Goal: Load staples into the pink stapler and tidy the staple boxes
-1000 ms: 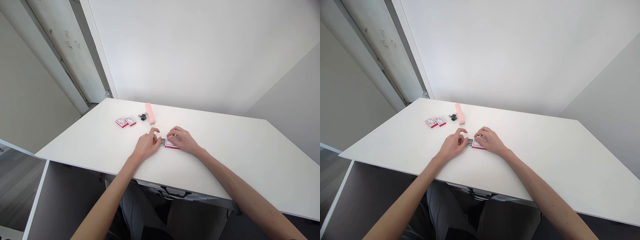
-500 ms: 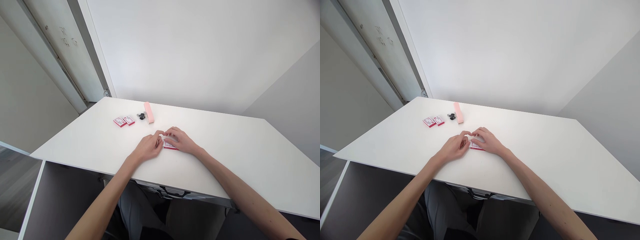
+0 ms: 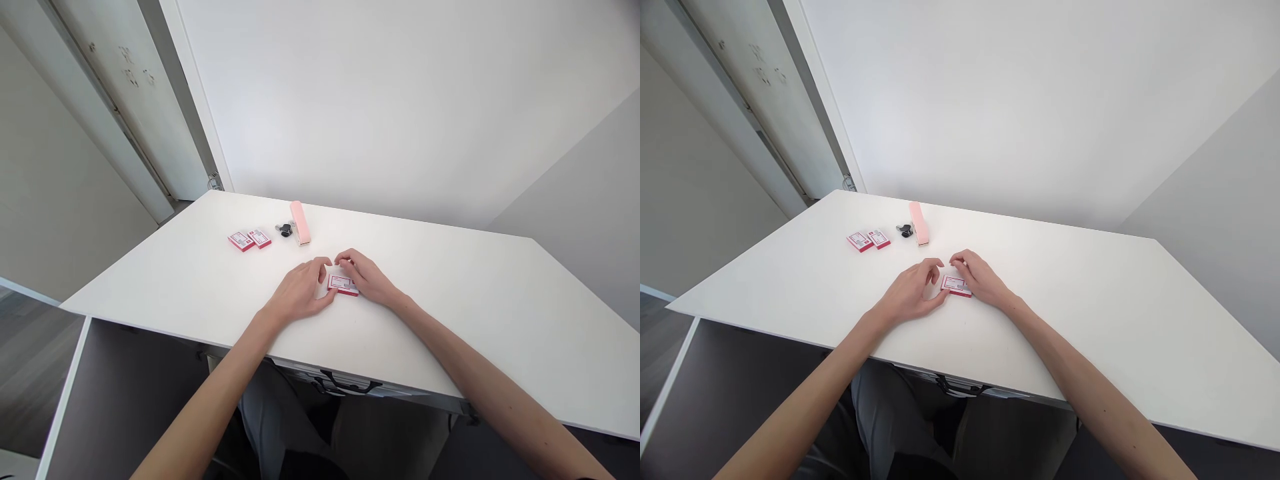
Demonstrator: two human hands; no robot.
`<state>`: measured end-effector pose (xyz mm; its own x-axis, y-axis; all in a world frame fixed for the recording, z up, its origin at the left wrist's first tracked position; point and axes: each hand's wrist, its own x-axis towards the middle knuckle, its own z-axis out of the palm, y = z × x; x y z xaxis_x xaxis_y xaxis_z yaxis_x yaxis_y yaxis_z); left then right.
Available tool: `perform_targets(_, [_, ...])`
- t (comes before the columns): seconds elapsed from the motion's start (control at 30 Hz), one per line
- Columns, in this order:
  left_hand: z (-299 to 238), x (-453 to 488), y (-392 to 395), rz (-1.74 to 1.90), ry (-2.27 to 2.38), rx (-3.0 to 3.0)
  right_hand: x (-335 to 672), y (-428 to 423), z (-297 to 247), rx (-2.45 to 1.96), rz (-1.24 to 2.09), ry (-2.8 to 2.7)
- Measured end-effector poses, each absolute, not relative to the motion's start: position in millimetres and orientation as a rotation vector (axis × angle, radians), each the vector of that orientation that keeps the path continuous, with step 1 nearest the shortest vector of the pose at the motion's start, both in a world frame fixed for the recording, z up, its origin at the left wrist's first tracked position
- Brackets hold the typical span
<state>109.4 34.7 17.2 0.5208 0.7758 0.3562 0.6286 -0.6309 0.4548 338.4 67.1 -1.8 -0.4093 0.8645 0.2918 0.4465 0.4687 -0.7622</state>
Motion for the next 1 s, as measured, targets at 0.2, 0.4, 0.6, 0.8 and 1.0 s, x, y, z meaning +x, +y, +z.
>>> perform_targets(0.2, [20,108,39,0.740,1.031,2.645,339,70,-3,-1.140,0.795,-1.882])
perform_targets(0.4, [14,107,41,0.820,1.262,2.592,341,72,-6,-1.147,0.785,-1.814])
perform_targets(0.6, [10,90,46,1.090,1.821,2.363,344,74,-9,-1.169,0.831,-1.728])
perform_targets(0.8, [9,65,54,1.069,2.236,2.059,345,74,-10,-1.184,0.832,-1.716])
perform_targets(1.0, [7,68,53,1.148,2.281,2.107,344,74,-10,-1.222,0.837,-1.717])
